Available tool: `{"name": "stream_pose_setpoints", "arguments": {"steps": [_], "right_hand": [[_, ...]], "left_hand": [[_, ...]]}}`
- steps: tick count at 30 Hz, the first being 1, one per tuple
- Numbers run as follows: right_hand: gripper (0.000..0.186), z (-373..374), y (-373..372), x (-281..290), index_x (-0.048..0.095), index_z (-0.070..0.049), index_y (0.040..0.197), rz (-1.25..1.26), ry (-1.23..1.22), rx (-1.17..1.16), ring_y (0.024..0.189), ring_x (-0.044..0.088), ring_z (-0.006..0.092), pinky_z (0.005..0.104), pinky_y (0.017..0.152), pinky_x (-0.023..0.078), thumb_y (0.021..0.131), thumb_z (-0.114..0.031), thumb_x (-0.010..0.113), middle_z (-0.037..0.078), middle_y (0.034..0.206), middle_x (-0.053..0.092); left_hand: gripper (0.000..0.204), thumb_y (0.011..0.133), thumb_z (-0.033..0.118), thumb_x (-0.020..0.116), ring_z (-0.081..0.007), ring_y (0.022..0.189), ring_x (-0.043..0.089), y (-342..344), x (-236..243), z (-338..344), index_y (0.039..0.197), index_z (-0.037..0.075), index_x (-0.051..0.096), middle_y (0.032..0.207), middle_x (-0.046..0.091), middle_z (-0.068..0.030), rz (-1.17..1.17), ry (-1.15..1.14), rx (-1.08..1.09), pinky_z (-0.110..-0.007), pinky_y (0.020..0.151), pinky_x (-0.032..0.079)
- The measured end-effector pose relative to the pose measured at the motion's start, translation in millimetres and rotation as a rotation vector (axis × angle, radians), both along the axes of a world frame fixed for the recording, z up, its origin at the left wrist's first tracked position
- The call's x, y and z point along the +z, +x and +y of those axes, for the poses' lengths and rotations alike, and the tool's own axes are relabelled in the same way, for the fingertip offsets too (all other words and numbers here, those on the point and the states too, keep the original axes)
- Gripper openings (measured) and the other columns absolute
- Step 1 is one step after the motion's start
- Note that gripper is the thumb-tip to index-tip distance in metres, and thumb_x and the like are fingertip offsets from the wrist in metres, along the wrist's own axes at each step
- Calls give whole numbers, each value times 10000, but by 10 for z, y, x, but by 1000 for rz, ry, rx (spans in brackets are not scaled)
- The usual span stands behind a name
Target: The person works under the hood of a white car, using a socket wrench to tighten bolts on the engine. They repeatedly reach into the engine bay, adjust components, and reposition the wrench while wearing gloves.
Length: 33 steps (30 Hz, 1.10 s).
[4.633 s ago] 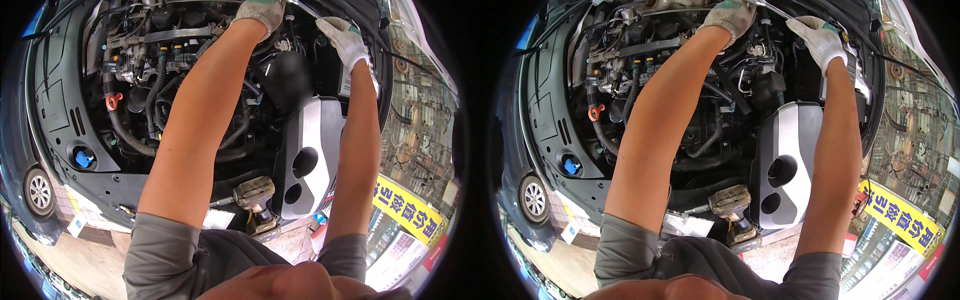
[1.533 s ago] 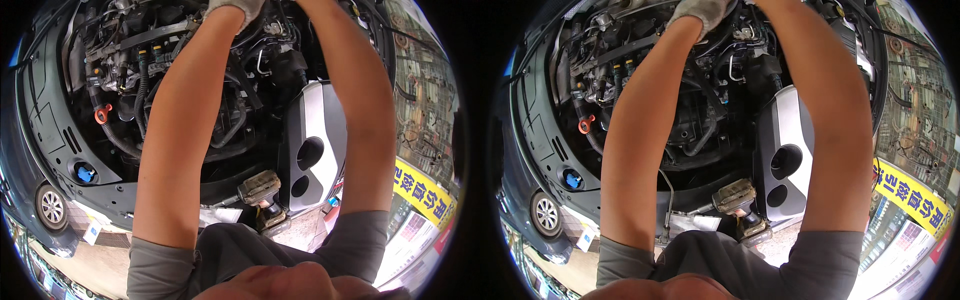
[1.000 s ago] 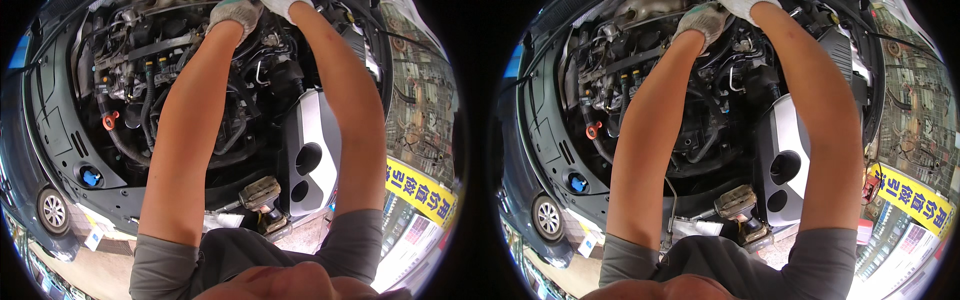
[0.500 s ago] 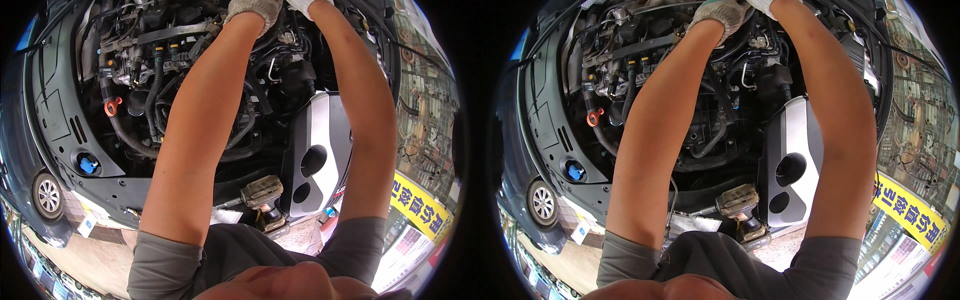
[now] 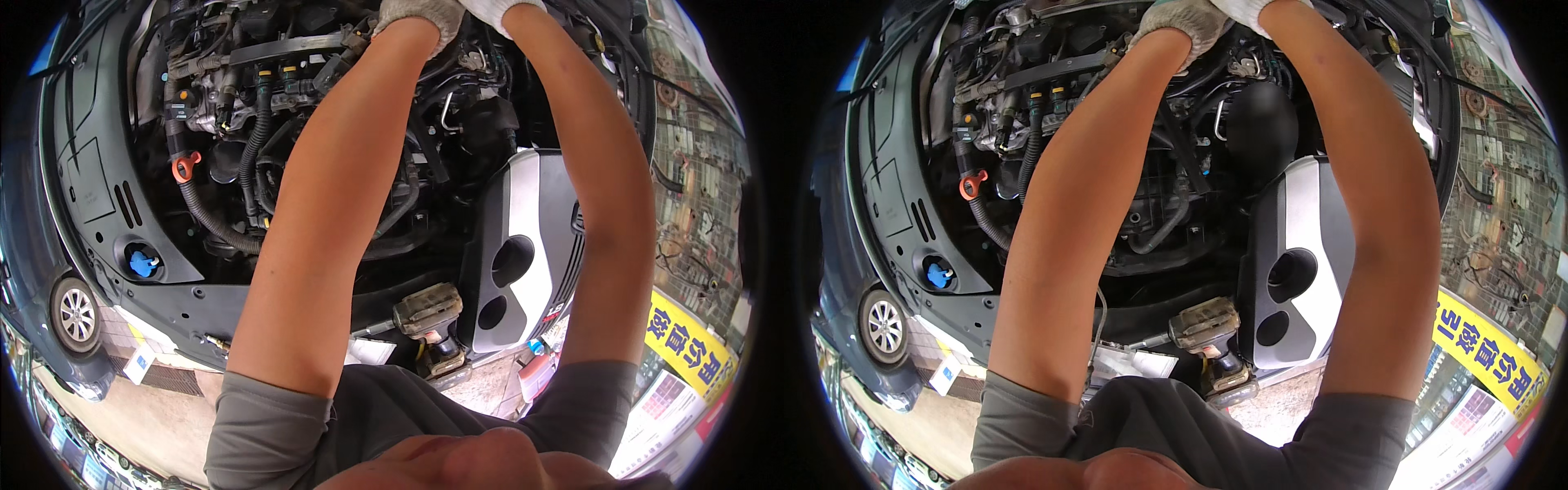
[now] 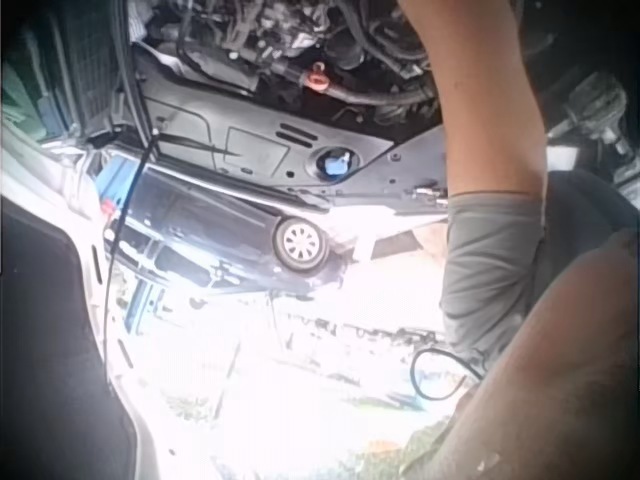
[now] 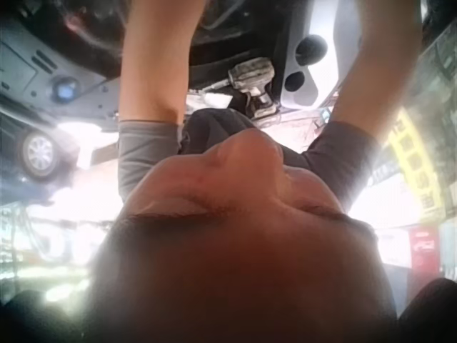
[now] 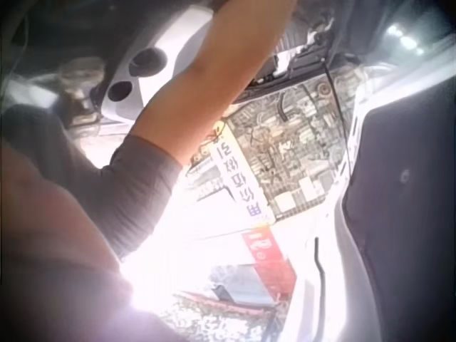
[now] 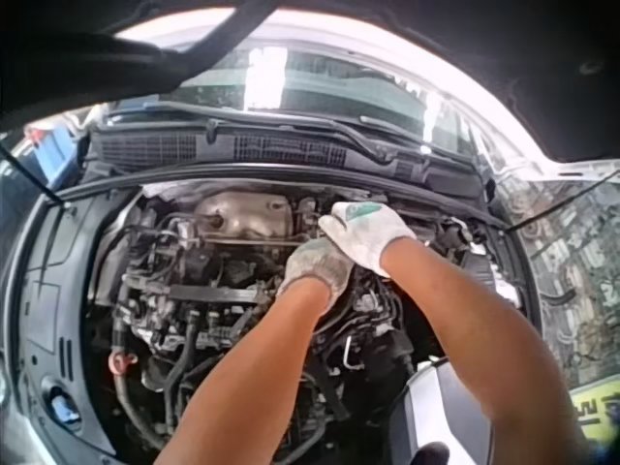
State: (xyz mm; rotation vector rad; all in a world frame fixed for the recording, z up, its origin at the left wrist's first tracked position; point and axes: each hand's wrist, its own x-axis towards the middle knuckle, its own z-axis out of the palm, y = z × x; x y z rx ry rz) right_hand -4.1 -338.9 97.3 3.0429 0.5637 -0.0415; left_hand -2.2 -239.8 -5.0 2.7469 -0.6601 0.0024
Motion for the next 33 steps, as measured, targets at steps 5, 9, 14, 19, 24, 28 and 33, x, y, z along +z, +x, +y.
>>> {"name": "stream_pose_setpoints", "arguments": {"steps": [5, 9, 14, 19, 24, 28, 33], "right_hand": [[442, -42, -45, 146, 678, -115, 1215, 192, 362, -88, 1113, 676, 309, 410, 949, 516, 1052, -483, 496, 161, 1170, 713], [417, -753, 282, 24, 674, -32, 1312, 582, 747, 42, 1052, 656, 152, 303, 914, 517, 1038, -341, 619, 57, 1180, 730], [388, -908, 396, 54, 677, -39, 1339, 659, 794, 74, 1008, 644, 116, 281, 877, 515, 1007, -240, 678, 52, 1176, 732], [251, -842, 572, -185, 725, -36, 1175, 632, 914, 33, 958, 643, 110, 289, 832, 525, 979, -182, 664, 52, 1110, 732], [415, -302, -72, 193, 683, -61, 1220, 341, 440, -126, 1026, 694, 292, 396, 924, 534, 1043, -398, 517, 152, 1105, 721], [531, 63, -436, 293, 694, -95, 1179, 58, 294, -212, 1139, 666, 388, 438, 980, 510, 988, -569, 550, 203, 1217, 706], [546, -178, -214, 101, 708, -105, 1087, -48, 81, -136, 1048, 701, 346, 425, 908, 531, 958, -618, 570, 164, 1088, 741]], "left_hand": [[442, 1088, 362, 383, -347, 1105, 716, 31, -131, 111, 1262, 120, 710, 1231, 725, -177, -150, -48, 41, -464, 935, 566], [599, 1084, 484, 325, -390, 1078, 706, -171, 288, 14, 1114, 70, 756, 1131, 740, -211, 217, -267, 253, -498, 926, 555], [638, 1081, 497, 318, -399, 1068, 703, -132, 219, 41, 1042, 50, 772, 1084, 746, -216, 173, -296, 245, -505, 924, 551], [620, 1083, 496, 326, -375, 1072, 711, -66, 64, 41, 1079, 63, 769, 1117, 748, -196, 43, -181, 135, -488, 929, 556], [476, 1103, 369, 353, -316, 1170, 688, -164, 297, 60, 1312, 79, 667, 1280, 703, -190, 158, -115, 169, -418, 964, 554], [413, 1063, 245, 451, -294, 1233, 662, 21, -122, 114, 1432, 100, 568, 1396, 644, -166, -248, 70, -24, -403, 994, 547], [378, 1052, 214, 468, -305, 1153, 699, -64, 91, 17, 1381, 94, 610, 1319, 684, -171, -120, 115, -44, -416, 944, 572]]}}
